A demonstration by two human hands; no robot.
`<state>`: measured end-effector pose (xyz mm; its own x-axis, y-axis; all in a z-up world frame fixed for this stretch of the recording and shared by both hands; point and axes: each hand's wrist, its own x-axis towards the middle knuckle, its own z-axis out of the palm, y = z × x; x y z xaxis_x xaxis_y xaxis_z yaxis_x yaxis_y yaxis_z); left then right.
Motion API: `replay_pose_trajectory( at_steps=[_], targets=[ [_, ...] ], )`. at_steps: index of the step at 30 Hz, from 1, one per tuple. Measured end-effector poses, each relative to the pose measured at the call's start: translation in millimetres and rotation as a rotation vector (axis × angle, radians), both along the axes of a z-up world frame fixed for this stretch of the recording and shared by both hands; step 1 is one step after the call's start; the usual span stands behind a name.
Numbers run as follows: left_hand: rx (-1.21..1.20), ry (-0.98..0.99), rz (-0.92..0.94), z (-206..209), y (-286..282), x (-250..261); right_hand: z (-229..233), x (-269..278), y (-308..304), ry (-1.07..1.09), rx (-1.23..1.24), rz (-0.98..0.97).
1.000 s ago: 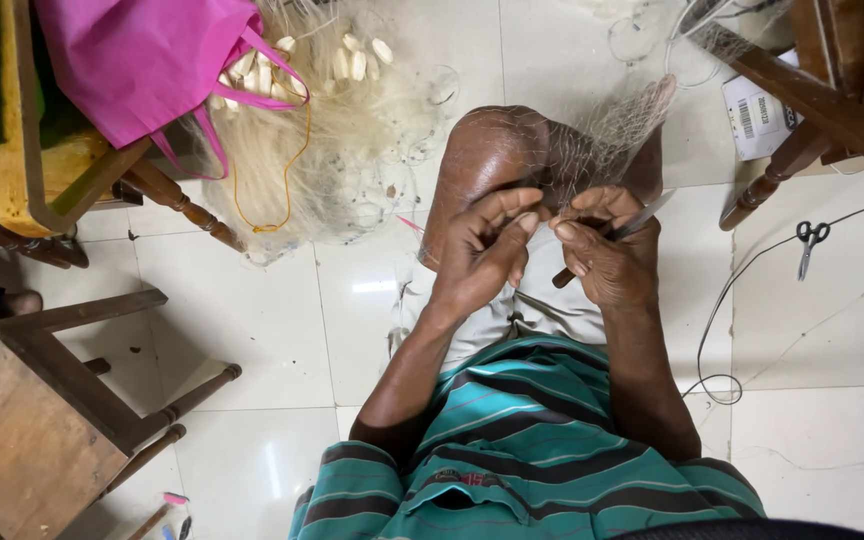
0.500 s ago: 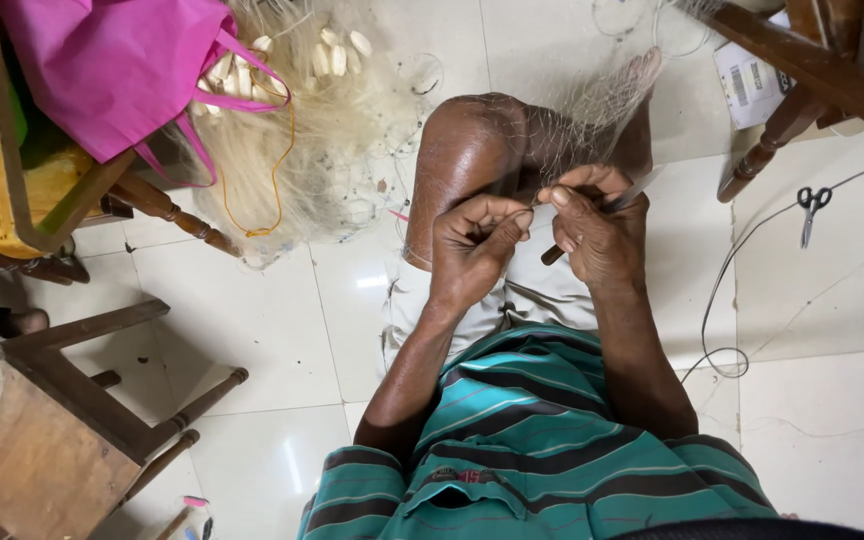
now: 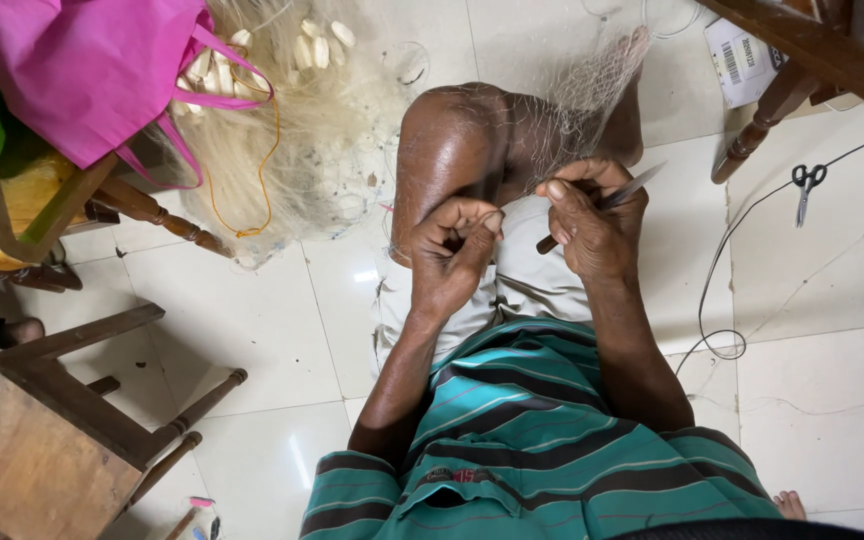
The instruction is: Repairing a fine-mesh fishing net using a netting needle
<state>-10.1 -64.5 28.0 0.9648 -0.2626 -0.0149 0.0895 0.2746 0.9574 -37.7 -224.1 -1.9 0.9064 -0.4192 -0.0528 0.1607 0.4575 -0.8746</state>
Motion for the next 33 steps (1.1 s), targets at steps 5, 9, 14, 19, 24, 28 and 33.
replay_pose_trajectory(
  at_steps=[5, 9, 14, 19, 24, 28, 33],
  targets=[
    [0.05, -0.042, -0.007, 6.1, -0.6, 1.8, 4.4, -4.1, -1.8, -0.028, -0.028, 0.01],
    [0.029, -0.03, -0.026, 7.7, -7.2, 6.9, 11.5, -7.1, -1.8, -0.044, -0.04, 0.014],
    [-0.071, 0.028, -0.079, 20.8, -23.5, 15.4, 4.5, -13.4, -3.5, -0.072, -0.038, 0.017],
    [-0.013, 0.034, -0.105, 10.1, -33.6, 18.1, -0.3, -10.4, -13.3, -0.09, -0.038, -0.005],
    [-0.107, 0.146, -0.145, 9.7, -40.4, 25.7, 16.6, -20.7, -9.9, -0.12, -0.22, 0.017],
    [-0.122, 0.167, -0.157, 6.3, -39.1, 26.9, 24.5, -27.4, -2.9, -0.159, -0.33, 0.009],
    [-0.12, 0.184, -0.159, 20.5, -37.9, 27.0, 32.8, -26.4, 0.3, -0.228, -0.504, 0.04]
  ],
)
